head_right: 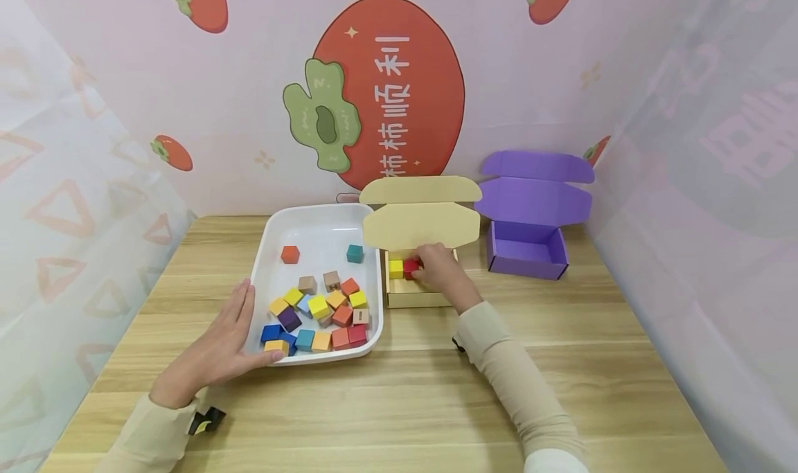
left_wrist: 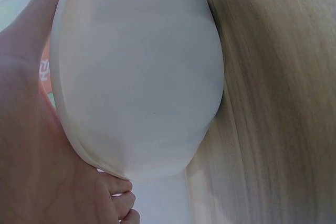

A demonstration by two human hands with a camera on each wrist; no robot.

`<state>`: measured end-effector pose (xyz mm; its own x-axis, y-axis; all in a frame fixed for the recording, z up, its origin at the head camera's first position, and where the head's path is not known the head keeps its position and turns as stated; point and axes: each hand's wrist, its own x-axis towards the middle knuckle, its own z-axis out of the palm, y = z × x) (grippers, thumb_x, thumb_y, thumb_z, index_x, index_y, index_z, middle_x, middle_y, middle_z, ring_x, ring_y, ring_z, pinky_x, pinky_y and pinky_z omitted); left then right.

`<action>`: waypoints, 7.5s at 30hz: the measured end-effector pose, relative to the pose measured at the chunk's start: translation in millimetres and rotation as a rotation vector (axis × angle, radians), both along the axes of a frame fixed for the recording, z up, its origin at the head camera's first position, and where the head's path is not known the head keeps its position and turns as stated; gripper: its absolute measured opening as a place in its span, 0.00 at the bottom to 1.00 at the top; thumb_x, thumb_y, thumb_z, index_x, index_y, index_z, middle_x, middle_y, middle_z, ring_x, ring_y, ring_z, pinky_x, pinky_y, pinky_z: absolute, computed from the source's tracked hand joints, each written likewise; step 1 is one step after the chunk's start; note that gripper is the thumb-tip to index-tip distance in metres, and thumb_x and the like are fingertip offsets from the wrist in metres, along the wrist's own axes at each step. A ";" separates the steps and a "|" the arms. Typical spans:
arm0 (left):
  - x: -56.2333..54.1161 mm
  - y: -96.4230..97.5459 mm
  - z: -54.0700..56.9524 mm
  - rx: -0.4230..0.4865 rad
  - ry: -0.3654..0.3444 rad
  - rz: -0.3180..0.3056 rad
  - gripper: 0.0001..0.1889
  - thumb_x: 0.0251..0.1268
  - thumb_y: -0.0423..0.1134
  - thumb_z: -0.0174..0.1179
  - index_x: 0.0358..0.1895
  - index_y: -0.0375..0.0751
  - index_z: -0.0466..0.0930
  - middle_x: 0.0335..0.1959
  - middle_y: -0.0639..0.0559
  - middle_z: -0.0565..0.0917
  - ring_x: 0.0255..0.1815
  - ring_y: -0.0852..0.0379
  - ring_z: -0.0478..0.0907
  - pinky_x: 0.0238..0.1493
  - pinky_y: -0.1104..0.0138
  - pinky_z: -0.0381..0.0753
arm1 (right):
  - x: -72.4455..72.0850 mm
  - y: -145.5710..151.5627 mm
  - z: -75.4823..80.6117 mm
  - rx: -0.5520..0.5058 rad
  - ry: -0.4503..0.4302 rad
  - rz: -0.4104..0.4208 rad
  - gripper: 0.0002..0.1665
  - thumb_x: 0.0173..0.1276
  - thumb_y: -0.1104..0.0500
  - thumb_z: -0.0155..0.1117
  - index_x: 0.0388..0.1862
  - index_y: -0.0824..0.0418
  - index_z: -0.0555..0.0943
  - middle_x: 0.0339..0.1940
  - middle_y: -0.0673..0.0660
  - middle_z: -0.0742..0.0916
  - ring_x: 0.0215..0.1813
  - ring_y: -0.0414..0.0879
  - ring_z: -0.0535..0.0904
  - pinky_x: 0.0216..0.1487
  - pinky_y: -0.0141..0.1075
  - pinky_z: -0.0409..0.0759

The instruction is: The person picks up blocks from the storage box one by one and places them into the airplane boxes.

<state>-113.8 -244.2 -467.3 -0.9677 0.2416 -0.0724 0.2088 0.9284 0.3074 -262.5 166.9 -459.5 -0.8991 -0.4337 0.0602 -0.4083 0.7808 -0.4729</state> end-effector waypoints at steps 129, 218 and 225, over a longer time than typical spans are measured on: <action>1.0 -0.7 0.3 0.022 0.005 -0.018 0.73 0.56 0.79 0.62 0.85 0.28 0.34 0.89 0.33 0.34 0.89 0.31 0.36 0.83 0.33 0.52 | 12.1 -13.1 -7.3 -0.179 -0.137 -0.002 0.13 0.61 0.65 0.81 0.43 0.69 0.89 0.37 0.59 0.93 0.41 0.48 0.91 0.44 0.37 0.91; 1.0 -0.8 3.0 0.010 -0.006 -0.008 0.73 0.56 0.80 0.61 0.85 0.29 0.35 0.89 0.34 0.34 0.89 0.32 0.36 0.82 0.34 0.54 | 23.1 -23.2 90.3 0.095 -0.024 0.213 0.10 0.65 0.60 0.80 0.44 0.59 0.90 0.37 0.52 0.91 0.41 0.46 0.85 0.47 0.40 0.89; 1.1 -2.5 1.3 0.016 -0.009 -0.011 0.73 0.56 0.80 0.61 0.85 0.29 0.34 0.89 0.34 0.33 0.89 0.32 0.36 0.83 0.34 0.53 | 19.3 -12.6 67.7 0.100 -0.087 0.220 0.09 0.63 0.63 0.80 0.41 0.62 0.89 0.38 0.53 0.92 0.42 0.44 0.89 0.50 0.41 0.89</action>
